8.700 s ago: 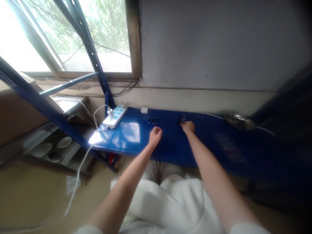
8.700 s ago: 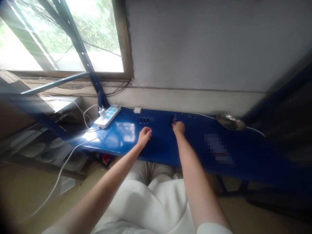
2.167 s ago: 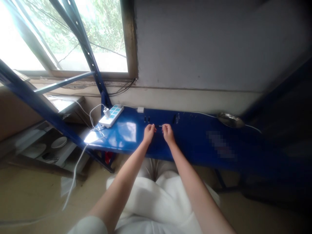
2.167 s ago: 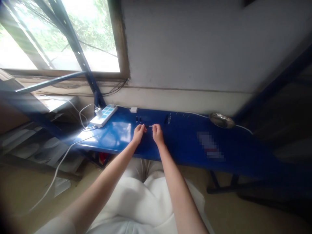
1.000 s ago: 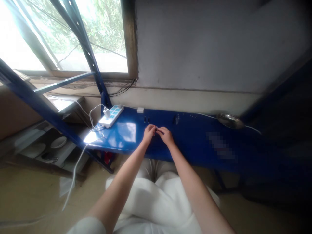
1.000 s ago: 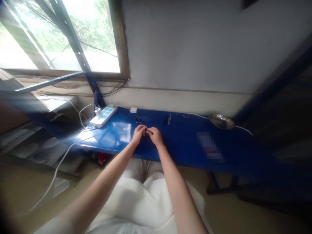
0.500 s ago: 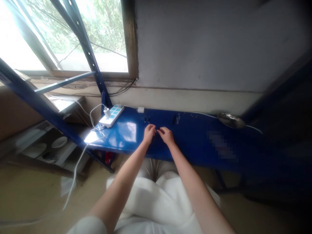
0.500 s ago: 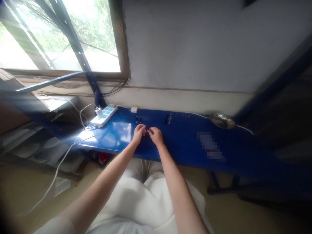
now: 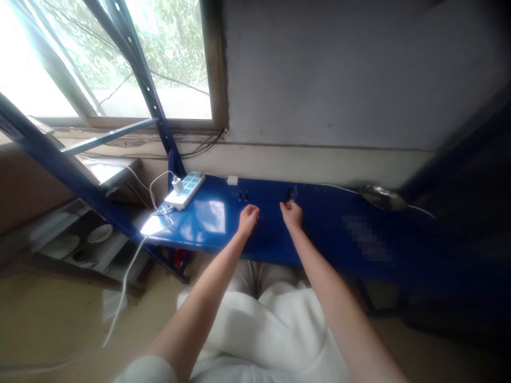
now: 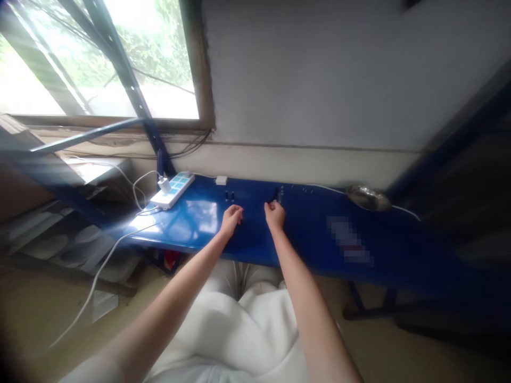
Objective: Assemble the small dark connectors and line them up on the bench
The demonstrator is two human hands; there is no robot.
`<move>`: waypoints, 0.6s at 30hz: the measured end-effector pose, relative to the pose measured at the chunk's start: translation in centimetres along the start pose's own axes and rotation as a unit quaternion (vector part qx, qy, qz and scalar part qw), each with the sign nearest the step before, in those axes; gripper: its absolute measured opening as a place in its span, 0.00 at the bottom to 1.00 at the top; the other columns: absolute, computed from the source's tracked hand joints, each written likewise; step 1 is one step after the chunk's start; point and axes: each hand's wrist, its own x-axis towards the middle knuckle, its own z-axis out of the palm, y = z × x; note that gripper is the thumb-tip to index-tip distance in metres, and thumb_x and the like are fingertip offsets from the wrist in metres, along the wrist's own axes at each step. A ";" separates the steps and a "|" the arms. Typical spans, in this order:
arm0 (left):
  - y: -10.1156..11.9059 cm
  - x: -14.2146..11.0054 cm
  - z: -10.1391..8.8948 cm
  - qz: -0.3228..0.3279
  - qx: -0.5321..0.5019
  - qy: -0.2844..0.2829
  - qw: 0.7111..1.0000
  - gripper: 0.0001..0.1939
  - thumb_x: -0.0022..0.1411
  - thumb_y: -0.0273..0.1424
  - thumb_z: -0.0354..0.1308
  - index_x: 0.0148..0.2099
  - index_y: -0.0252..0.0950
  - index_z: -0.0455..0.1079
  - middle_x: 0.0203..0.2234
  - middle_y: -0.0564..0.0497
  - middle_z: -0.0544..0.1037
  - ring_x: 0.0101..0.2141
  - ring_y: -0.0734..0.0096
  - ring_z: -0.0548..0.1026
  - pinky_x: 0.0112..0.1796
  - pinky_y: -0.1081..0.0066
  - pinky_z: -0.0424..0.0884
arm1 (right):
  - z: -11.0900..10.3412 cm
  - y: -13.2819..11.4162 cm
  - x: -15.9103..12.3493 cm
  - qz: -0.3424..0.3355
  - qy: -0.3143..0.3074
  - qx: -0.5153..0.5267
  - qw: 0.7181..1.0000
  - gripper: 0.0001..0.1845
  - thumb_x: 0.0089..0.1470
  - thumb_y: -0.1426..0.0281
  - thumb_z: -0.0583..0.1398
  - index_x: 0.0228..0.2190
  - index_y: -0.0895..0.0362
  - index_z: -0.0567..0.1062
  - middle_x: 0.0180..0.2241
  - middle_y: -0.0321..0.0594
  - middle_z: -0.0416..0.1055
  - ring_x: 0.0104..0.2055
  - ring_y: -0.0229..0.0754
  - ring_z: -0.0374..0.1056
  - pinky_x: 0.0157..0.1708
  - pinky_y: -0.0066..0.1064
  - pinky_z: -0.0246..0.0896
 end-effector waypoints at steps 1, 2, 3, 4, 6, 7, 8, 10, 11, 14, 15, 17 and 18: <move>0.0 0.0 0.0 0.000 0.000 0.001 1.000 0.06 0.52 0.31 0.52 0.30 0.33 0.64 0.16 0.57 0.65 0.15 0.83 0.60 0.18 0.80 0.57 | -0.5 0.1 0.5 0.005 0.000 -0.040 0.999 0.11 0.45 0.63 0.58 0.24 0.59 0.72 0.25 0.45 0.73 0.28 0.44 0.68 0.31 0.32 0.60; -0.1 0.0 0.0 0.000 -0.001 0.001 1.000 0.05 0.52 0.31 0.52 0.30 0.33 0.64 0.16 0.57 0.65 0.15 0.83 0.60 0.18 0.80 0.57 | -0.9 0.2 0.9 0.008 -0.005 -0.075 0.997 0.10 0.45 0.65 0.58 0.24 0.59 0.73 0.26 0.45 0.74 0.29 0.44 0.68 0.31 0.31 0.60; -0.1 0.0 0.0 0.002 -0.001 0.001 1.000 0.05 0.52 0.31 0.51 0.30 0.33 0.64 0.16 0.57 0.65 0.15 0.83 0.60 0.18 0.80 0.57 | -1.4 0.3 1.2 0.007 -0.013 -0.105 0.994 0.09 0.46 0.66 0.58 0.25 0.59 0.73 0.27 0.45 0.74 0.30 0.44 0.68 0.31 0.30 0.59; -0.1 0.1 0.0 0.003 -0.001 0.001 1.000 0.05 0.52 0.31 0.51 0.29 0.33 0.64 0.16 0.57 0.65 0.15 0.83 0.60 0.18 0.80 0.57 | -1.7 0.4 1.5 0.004 -0.024 -0.129 0.991 0.09 0.46 0.66 0.58 0.25 0.59 0.74 0.28 0.44 0.74 0.31 0.44 0.68 0.31 0.30 0.59; -0.2 0.1 0.0 0.004 0.002 0.000 1.000 0.06 0.52 0.31 0.51 0.29 0.33 0.64 0.16 0.57 0.65 0.15 0.83 0.60 0.18 0.81 0.57 | -2.1 0.7 1.9 -0.006 -0.048 -0.161 0.986 0.09 0.47 0.67 0.57 0.26 0.59 0.75 0.30 0.44 0.74 0.32 0.43 0.69 0.30 0.28 0.59; -0.2 0.1 0.0 0.004 0.003 -0.001 1.000 0.06 0.52 0.31 0.51 0.29 0.33 0.64 0.16 0.57 0.65 0.15 0.83 0.60 0.18 0.81 0.57 | -2.1 0.8 2.1 -0.010 -0.058 -0.171 0.984 0.09 0.47 0.67 0.57 0.27 0.58 0.75 0.30 0.44 0.75 0.32 0.42 0.69 0.30 0.28 0.59; -0.2 0.1 0.0 0.004 0.003 0.000 1.000 0.05 0.52 0.31 0.51 0.29 0.33 0.64 0.16 0.57 0.65 0.15 0.83 0.60 0.17 0.81 0.57 | -2.2 0.8 2.2 -0.012 -0.066 -0.179 0.982 0.09 0.48 0.67 0.57 0.27 0.58 0.75 0.31 0.44 0.75 0.32 0.42 0.69 0.30 0.28 0.59; -0.2 0.1 0.0 0.003 0.003 0.000 1.000 0.05 0.52 0.31 0.51 0.29 0.33 0.64 0.16 0.57 0.65 0.14 0.83 0.60 0.17 0.80 0.57 | -2.1 0.9 2.3 -0.010 -0.078 -0.189 0.979 0.09 0.48 0.67 0.57 0.28 0.58 0.75 0.31 0.44 0.75 0.32 0.42 0.69 0.30 0.27 0.59; -0.2 0.1 0.0 0.003 0.002 0.001 1.000 0.05 0.52 0.31 0.51 0.29 0.33 0.64 0.15 0.57 0.65 0.14 0.83 0.60 0.17 0.80 0.57 | -2.0 0.9 2.3 -0.006 -0.082 -0.193 0.978 0.09 0.48 0.66 0.57 0.28 0.58 0.75 0.31 0.44 0.75 0.33 0.42 0.69 0.30 0.27 0.59; -0.3 0.1 0.0 0.003 0.006 0.001 1.000 0.05 0.52 0.31 0.51 0.29 0.33 0.64 0.15 0.57 0.65 0.14 0.83 0.60 0.17 0.80 0.57 | -1.8 1.0 2.5 -0.002 -0.089 -0.201 0.975 0.10 0.49 0.66 0.57 0.28 0.58 0.76 0.32 0.44 0.75 0.33 0.42 0.69 0.30 0.27 0.59; -0.3 0.1 0.0 0.004 0.008 0.000 1.000 0.06 0.52 0.31 0.51 0.29 0.33 0.64 0.15 0.57 0.65 0.15 0.83 0.60 0.17 0.80 0.57 | -1.8 1.0 2.6 -0.003 -0.091 -0.204 0.975 0.10 0.49 0.66 0.57 0.29 0.58 0.76 0.32 0.44 0.75 0.34 0.42 0.69 0.30 0.27 0.59; -0.3 0.0 0.0 0.005 0.010 -0.002 1.000 0.06 0.53 0.32 0.51 0.29 0.33 0.64 0.16 0.57 0.65 0.15 0.83 0.60 0.18 0.80 0.57 | -1.7 1.2 2.8 -0.006 -0.097 -0.209 0.973 0.10 0.49 0.66 0.57 0.29 0.58 0.76 0.32 0.44 0.75 0.34 0.41 0.69 0.31 0.26 0.59; -0.3 0.0 0.0 0.005 0.011 -0.002 1.000 0.06 0.53 0.32 0.51 0.29 0.33 0.64 0.16 0.57 0.65 0.15 0.83 0.60 0.18 0.80 0.57 | -1.7 1.2 2.9 -0.005 -0.101 -0.212 0.972 0.10 0.49 0.66 0.57 0.29 0.57 0.76 0.32 0.43 0.75 0.34 0.41 0.69 0.31 0.26 0.59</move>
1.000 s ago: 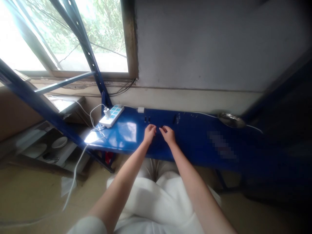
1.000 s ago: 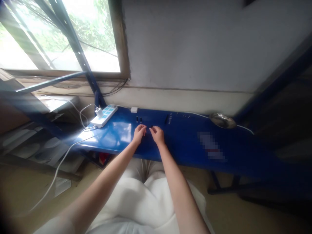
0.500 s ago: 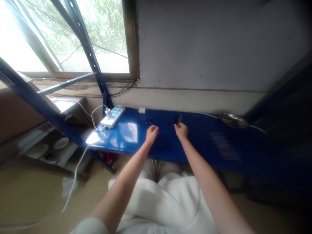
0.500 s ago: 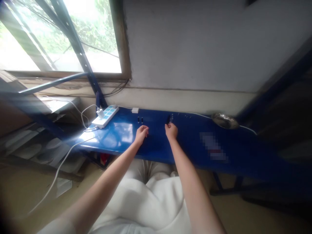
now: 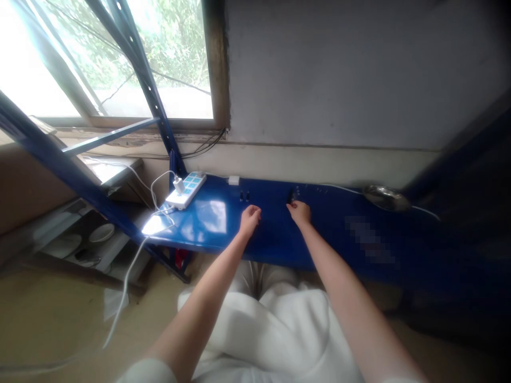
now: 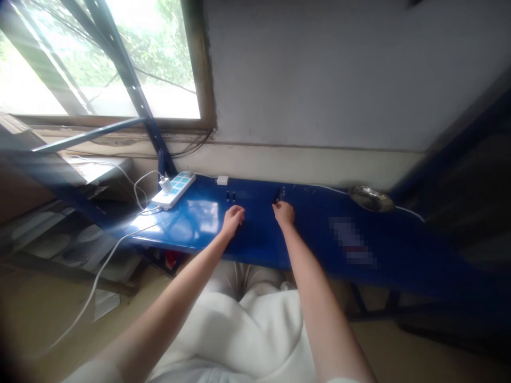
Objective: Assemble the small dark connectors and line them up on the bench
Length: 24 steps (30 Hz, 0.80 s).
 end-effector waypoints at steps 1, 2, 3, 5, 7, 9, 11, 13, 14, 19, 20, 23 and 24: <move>0.0 0.0 0.0 0.000 0.001 0.000 1.000 0.06 0.53 0.32 0.51 0.29 0.33 0.64 0.16 0.57 0.65 0.15 0.83 0.60 0.18 0.80 0.57 | 0.0 0.1 0.2 0.000 -0.006 -0.003 1.000 0.10 0.49 0.65 0.57 0.29 0.57 0.76 0.32 0.43 0.75 0.34 0.41 0.70 0.31 0.26 0.59; 0.0 0.0 0.0 0.000 0.002 0.001 1.000 0.06 0.53 0.32 0.51 0.29 0.33 0.65 0.16 0.57 0.65 0.15 0.83 0.60 0.18 0.80 0.57 | 0.0 0.2 0.3 0.000 -0.013 -0.007 1.000 0.10 0.49 0.65 0.58 0.30 0.57 0.76 0.32 0.43 0.75 0.34 0.41 0.70 0.31 0.26 0.59; 0.0 -0.1 0.0 0.001 0.002 0.002 1.000 0.06 0.53 0.31 0.51 0.29 0.34 0.65 0.16 0.57 0.65 0.15 0.83 0.60 0.18 0.80 0.57 | 0.0 0.3 0.6 -0.001 -0.022 -0.011 1.000 0.10 0.48 0.65 0.58 0.30 0.57 0.76 0.32 0.43 0.75 0.34 0.41 0.70 0.31 0.26 0.59; 0.1 -0.1 0.0 0.001 0.002 0.002 1.000 0.06 0.53 0.31 0.51 0.29 0.34 0.64 0.16 0.57 0.65 0.15 0.83 0.61 0.18 0.80 0.57 | -0.1 0.6 1.1 -0.006 -0.039 -0.023 0.999 0.11 0.48 0.65 0.58 0.31 0.58 0.76 0.33 0.44 0.75 0.35 0.42 0.70 0.31 0.26 0.60; 0.1 0.0 0.0 0.001 0.002 0.003 1.000 0.06 0.53 0.31 0.51 0.29 0.34 0.64 0.16 0.57 0.65 0.15 0.83 0.61 0.18 0.80 0.57 | -0.3 1.0 1.6 -0.008 -0.057 -0.034 0.998 0.10 0.47 0.67 0.59 0.32 0.58 0.76 0.33 0.44 0.75 0.36 0.42 0.70 0.31 0.26 0.60; 0.0 0.0 0.1 0.001 0.003 0.003 1.000 0.06 0.53 0.32 0.51 0.29 0.34 0.64 0.16 0.57 0.65 0.15 0.83 0.61 0.18 0.80 0.57 | -0.7 1.4 2.2 0.000 -0.072 -0.047 0.996 0.10 0.46 0.69 0.59 0.32 0.59 0.77 0.34 0.45 0.75 0.37 0.42 0.70 0.32 0.26 0.60; -0.1 0.1 0.1 0.002 0.004 0.004 1.000 0.06 0.53 0.32 0.51 0.29 0.34 0.64 0.15 0.57 0.65 0.15 0.83 0.60 0.17 0.80 0.57 | -1.1 1.7 2.5 0.017 -0.077 -0.058 0.995 0.10 0.45 0.71 0.60 0.32 0.60 0.77 0.34 0.46 0.75 0.37 0.43 0.71 0.32 0.26 0.60; -0.3 0.2 0.1 0.003 0.006 0.002 1.000 0.06 0.53 0.32 0.52 0.29 0.34 0.64 0.15 0.57 0.65 0.15 0.83 0.60 0.17 0.80 0.57 | -1.4 1.9 2.5 0.034 -0.072 -0.060 0.995 0.10 0.45 0.69 0.60 0.31 0.59 0.77 0.33 0.46 0.75 0.36 0.44 0.71 0.31 0.26 0.60; -0.4 0.3 0.1 0.004 0.007 0.002 1.000 0.06 0.53 0.32 0.52 0.29 0.34 0.64 0.15 0.57 0.65 0.15 0.83 0.60 0.17 0.80 0.57 | -1.5 1.9 2.5 0.040 -0.068 -0.058 0.995 0.10 0.45 0.68 0.60 0.31 0.59 0.77 0.32 0.46 0.75 0.36 0.44 0.71 0.31 0.27 0.61; -0.8 0.4 0.1 0.004 0.010 0.003 1.000 0.06 0.53 0.32 0.51 0.30 0.34 0.65 0.16 0.57 0.65 0.15 0.83 0.60 0.17 0.81 0.57 | -1.5 1.7 1.7 0.065 -0.040 -0.060 0.995 0.13 0.47 0.61 0.59 0.32 0.56 0.78 0.31 0.45 0.75 0.35 0.44 0.71 0.30 0.27 0.61; -0.9 0.4 0.1 0.004 0.010 0.002 1.000 0.06 0.53 0.32 0.51 0.30 0.34 0.64 0.16 0.57 0.65 0.15 0.83 0.60 0.17 0.81 0.57 | -1.4 1.6 1.5 0.065 -0.032 -0.065 0.995 0.14 0.47 0.61 0.59 0.32 0.56 0.78 0.32 0.45 0.75 0.36 0.45 0.71 0.30 0.28 0.61; -0.7 0.3 0.1 0.000 0.010 0.001 1.000 0.07 0.53 0.32 0.52 0.30 0.34 0.65 0.16 0.57 0.65 0.15 0.83 0.61 0.17 0.81 0.57 | -1.2 1.3 1.2 0.054 -0.016 -0.074 0.996 0.14 0.48 0.60 0.58 0.33 0.55 0.78 0.33 0.46 0.75 0.37 0.45 0.71 0.31 0.28 0.61; -0.7 0.3 0.0 -0.001 0.010 0.001 1.000 0.07 0.53 0.33 0.52 0.30 0.34 0.65 0.16 0.57 0.66 0.15 0.83 0.61 0.17 0.81 0.57 | -1.2 1.2 1.1 0.051 -0.014 -0.074 0.996 0.14 0.48 0.60 0.58 0.33 0.55 0.78 0.33 0.45 0.75 0.37 0.45 0.71 0.31 0.28 0.61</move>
